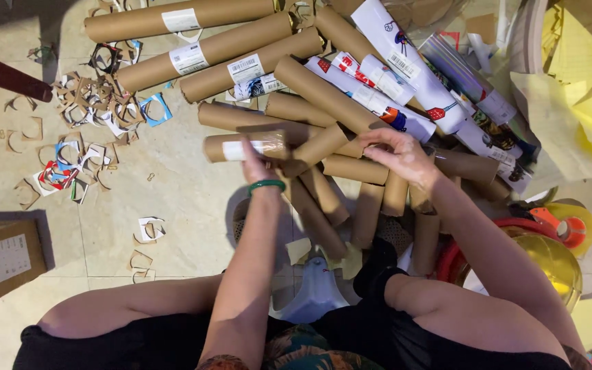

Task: The person wraps paper posters by rolling them, placing them into cardboard tubes, and sealing the tubes with circular paper end-caps and small adhesive labels.

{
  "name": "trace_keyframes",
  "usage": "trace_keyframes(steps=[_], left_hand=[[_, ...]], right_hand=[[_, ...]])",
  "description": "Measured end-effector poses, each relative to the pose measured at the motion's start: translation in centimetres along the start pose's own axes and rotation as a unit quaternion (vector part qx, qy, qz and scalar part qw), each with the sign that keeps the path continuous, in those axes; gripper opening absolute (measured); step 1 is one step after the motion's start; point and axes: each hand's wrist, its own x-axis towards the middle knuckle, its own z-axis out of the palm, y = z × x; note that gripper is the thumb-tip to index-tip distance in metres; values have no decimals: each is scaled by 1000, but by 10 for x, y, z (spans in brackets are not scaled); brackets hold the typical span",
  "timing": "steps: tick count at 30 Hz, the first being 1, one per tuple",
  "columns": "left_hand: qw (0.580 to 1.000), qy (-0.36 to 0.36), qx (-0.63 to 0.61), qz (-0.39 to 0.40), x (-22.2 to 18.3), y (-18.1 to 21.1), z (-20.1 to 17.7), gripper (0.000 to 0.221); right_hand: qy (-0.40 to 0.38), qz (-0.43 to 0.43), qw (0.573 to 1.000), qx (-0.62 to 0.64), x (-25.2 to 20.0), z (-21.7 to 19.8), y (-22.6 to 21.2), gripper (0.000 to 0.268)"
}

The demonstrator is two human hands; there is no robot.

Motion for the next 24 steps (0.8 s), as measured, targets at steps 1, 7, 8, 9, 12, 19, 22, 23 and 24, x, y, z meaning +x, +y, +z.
trace_keyframes(steps=[1, 7, 8, 9, 12, 19, 22, 23, 24], left_hand=[[999, 36, -2, 23, 15, 12, -9, 61], [989, 116, 39, 80, 56, 91, -23, 65], [991, 90, 15, 99, 62, 104, -23, 66], [991, 90, 15, 98, 54, 110, -13, 66], [983, -24, 27, 178, 34, 115, 8, 63], [969, -178, 123, 118, 5, 4, 25, 39], [958, -181, 197, 105, -32, -32, 37, 31], [939, -172, 279, 105, -51, -38, 45, 28], [938, -173, 280, 105, -48, -59, 39, 28]], right_hand=[[5, -21, 999, 27, 7, -4, 16, 34], [64, -49, 996, -26, 34, -32, 36, 28], [85, -73, 993, -22, 39, -37, 40, 28], [86, -72, 993, -22, 41, -41, 38, 28], [127, -93, 974, -162, 44, -48, 30, 31], [200, -177, 886, -379, 44, -44, 31, 28], [186, -165, 855, -455, 54, -43, 56, 37], [172, -157, 821, -521, 59, -44, 68, 45], [174, -157, 821, -521, 58, -42, 69, 45]])
